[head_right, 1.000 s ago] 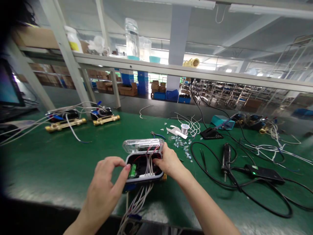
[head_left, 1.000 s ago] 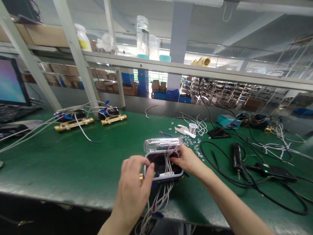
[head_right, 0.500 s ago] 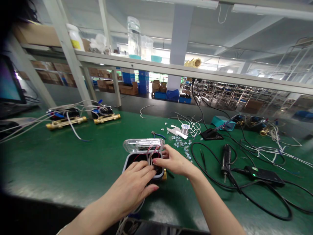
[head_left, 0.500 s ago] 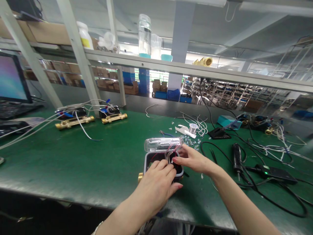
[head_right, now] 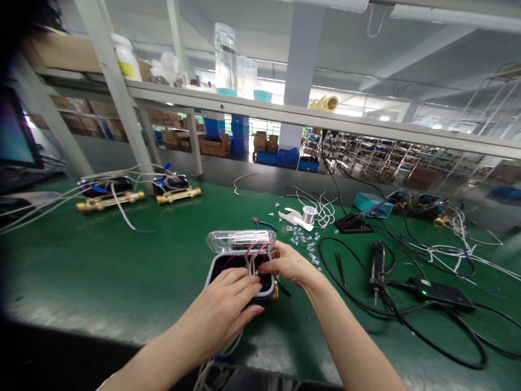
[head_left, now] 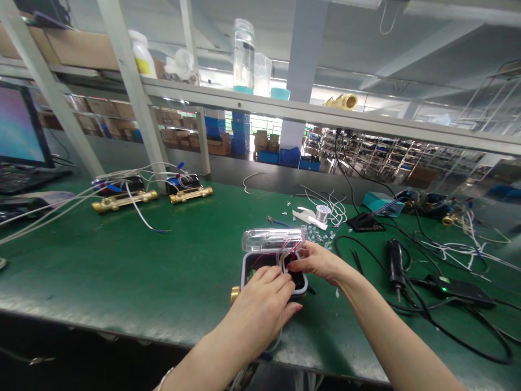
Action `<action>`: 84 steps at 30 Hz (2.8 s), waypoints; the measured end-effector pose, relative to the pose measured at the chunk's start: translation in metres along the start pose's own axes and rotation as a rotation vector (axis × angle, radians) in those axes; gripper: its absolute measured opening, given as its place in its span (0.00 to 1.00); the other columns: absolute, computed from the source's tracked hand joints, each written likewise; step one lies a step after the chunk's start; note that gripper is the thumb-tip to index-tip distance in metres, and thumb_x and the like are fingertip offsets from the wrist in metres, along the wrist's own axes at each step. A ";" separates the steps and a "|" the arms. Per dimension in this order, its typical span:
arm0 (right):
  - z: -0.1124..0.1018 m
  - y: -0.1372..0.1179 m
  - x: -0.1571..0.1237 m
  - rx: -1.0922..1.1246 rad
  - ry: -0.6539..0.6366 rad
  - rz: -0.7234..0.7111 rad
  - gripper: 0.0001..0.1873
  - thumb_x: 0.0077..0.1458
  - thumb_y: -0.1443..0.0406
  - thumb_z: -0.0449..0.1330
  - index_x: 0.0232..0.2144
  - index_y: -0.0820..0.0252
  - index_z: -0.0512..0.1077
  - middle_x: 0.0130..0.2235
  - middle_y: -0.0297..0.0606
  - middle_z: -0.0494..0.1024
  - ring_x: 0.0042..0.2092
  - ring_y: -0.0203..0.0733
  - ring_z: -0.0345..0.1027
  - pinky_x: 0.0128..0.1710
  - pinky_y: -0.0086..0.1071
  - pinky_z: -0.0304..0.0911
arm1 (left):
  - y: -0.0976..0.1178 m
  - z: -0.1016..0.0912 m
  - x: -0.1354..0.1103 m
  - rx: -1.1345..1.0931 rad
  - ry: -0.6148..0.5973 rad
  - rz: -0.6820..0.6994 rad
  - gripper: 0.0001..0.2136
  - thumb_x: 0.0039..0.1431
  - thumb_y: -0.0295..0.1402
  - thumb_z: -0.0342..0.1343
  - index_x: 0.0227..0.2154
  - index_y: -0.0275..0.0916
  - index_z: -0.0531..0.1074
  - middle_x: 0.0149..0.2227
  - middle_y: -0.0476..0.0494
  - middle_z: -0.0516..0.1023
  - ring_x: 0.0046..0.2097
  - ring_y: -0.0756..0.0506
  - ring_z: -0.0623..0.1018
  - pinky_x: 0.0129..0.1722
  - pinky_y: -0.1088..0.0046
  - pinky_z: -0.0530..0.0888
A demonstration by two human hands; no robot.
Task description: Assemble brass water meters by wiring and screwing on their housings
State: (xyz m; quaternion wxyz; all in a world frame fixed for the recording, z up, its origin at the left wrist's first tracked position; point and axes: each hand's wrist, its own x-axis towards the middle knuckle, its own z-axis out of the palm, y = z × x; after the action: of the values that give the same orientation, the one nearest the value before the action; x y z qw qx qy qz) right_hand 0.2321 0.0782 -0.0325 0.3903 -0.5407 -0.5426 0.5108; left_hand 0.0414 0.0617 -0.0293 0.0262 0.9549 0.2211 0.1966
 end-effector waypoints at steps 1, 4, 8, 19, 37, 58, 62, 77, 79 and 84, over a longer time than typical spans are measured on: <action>0.002 -0.001 0.002 -0.013 0.001 -0.006 0.23 0.37 0.67 0.65 0.40 0.63 0.72 0.34 0.36 0.77 0.35 0.38 0.69 0.40 0.35 0.64 | 0.000 0.001 0.000 0.002 0.011 0.008 0.11 0.59 0.35 0.54 0.42 0.36 0.72 0.41 0.41 0.76 0.47 0.39 0.71 0.50 0.56 0.70; 0.006 -0.003 0.008 -0.066 0.014 -0.050 0.22 0.35 0.70 0.64 0.39 0.63 0.73 0.36 0.34 0.78 0.39 0.41 0.70 0.45 0.37 0.64 | -0.001 0.003 -0.003 -0.002 0.037 0.030 0.10 0.60 0.34 0.53 0.42 0.36 0.71 0.42 0.41 0.76 0.47 0.39 0.72 0.49 0.55 0.70; 0.009 -0.001 0.012 -0.142 0.038 -0.086 0.22 0.34 0.71 0.64 0.38 0.62 0.75 0.39 0.34 0.78 0.42 0.44 0.70 0.47 0.38 0.64 | -0.005 0.003 -0.010 -0.068 0.181 0.014 0.07 0.63 0.31 0.48 0.35 0.37 0.71 0.39 0.42 0.74 0.43 0.43 0.72 0.44 0.61 0.72; 0.009 0.007 0.015 -0.145 0.025 -0.080 0.20 0.37 0.68 0.65 0.38 0.61 0.75 0.39 0.36 0.79 0.46 0.47 0.70 0.52 0.43 0.62 | -0.035 -0.022 -0.020 -0.236 0.468 -0.234 0.49 0.49 0.38 0.64 0.64 0.44 0.34 0.64 0.34 0.49 0.63 0.36 0.56 0.60 0.50 0.62; 0.015 0.006 0.010 -0.040 0.015 -0.070 0.15 0.40 0.65 0.65 0.35 0.60 0.76 0.37 0.34 0.79 0.40 0.42 0.71 0.51 0.42 0.62 | -0.045 -0.014 -0.039 -0.134 0.215 -0.123 0.49 0.47 0.33 0.66 0.64 0.51 0.36 0.62 0.37 0.49 0.63 0.35 0.57 0.60 0.51 0.62; 0.005 -0.004 -0.066 -0.865 0.134 -0.462 0.58 0.42 0.71 0.61 0.65 0.59 0.27 0.67 0.48 0.37 0.67 0.49 0.33 0.64 0.48 0.43 | -0.043 -0.015 -0.036 -0.119 0.231 -0.093 0.44 0.51 0.37 0.63 0.64 0.47 0.39 0.61 0.36 0.50 0.63 0.37 0.55 0.62 0.53 0.59; 0.014 0.005 -0.057 -1.159 0.266 -0.665 0.69 0.35 0.65 0.70 0.64 0.65 0.24 0.67 0.57 0.34 0.67 0.57 0.30 0.63 0.51 0.45 | -0.044 -0.016 -0.034 -0.110 0.231 -0.101 0.44 0.50 0.38 0.63 0.63 0.44 0.41 0.60 0.36 0.51 0.63 0.37 0.55 0.63 0.55 0.59; 0.003 0.012 -0.032 -1.144 0.318 -0.865 0.46 0.43 0.66 0.63 0.59 0.70 0.45 0.56 0.58 0.61 0.59 0.54 0.55 0.59 0.48 0.57 | -0.051 -0.011 -0.032 0.180 0.190 -0.074 0.62 0.34 0.38 0.72 0.64 0.29 0.31 0.61 0.23 0.52 0.63 0.31 0.57 0.61 0.53 0.63; 0.003 0.013 -0.031 -1.104 0.291 -0.868 0.45 0.43 0.67 0.63 0.59 0.69 0.45 0.57 0.58 0.60 0.60 0.52 0.55 0.59 0.46 0.57 | -0.053 -0.010 -0.033 0.181 0.209 -0.062 0.55 0.40 0.37 0.69 0.63 0.27 0.37 0.60 0.23 0.56 0.61 0.32 0.59 0.60 0.54 0.64; 0.003 0.020 -0.030 -1.038 0.277 -0.879 0.35 0.48 0.68 0.61 0.56 0.63 0.52 0.55 0.53 0.65 0.59 0.48 0.59 0.57 0.45 0.61 | -0.062 -0.003 -0.038 0.111 0.291 0.005 0.36 0.50 0.33 0.63 0.58 0.29 0.50 0.56 0.27 0.63 0.59 0.36 0.65 0.58 0.57 0.68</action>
State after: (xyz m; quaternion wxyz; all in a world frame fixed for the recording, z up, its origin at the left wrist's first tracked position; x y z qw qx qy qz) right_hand 0.2365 0.0460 -0.0488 0.3174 -0.4477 -0.8307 -0.0939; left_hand -0.0167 0.1011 -0.0493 -0.0597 0.9168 0.2306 0.3206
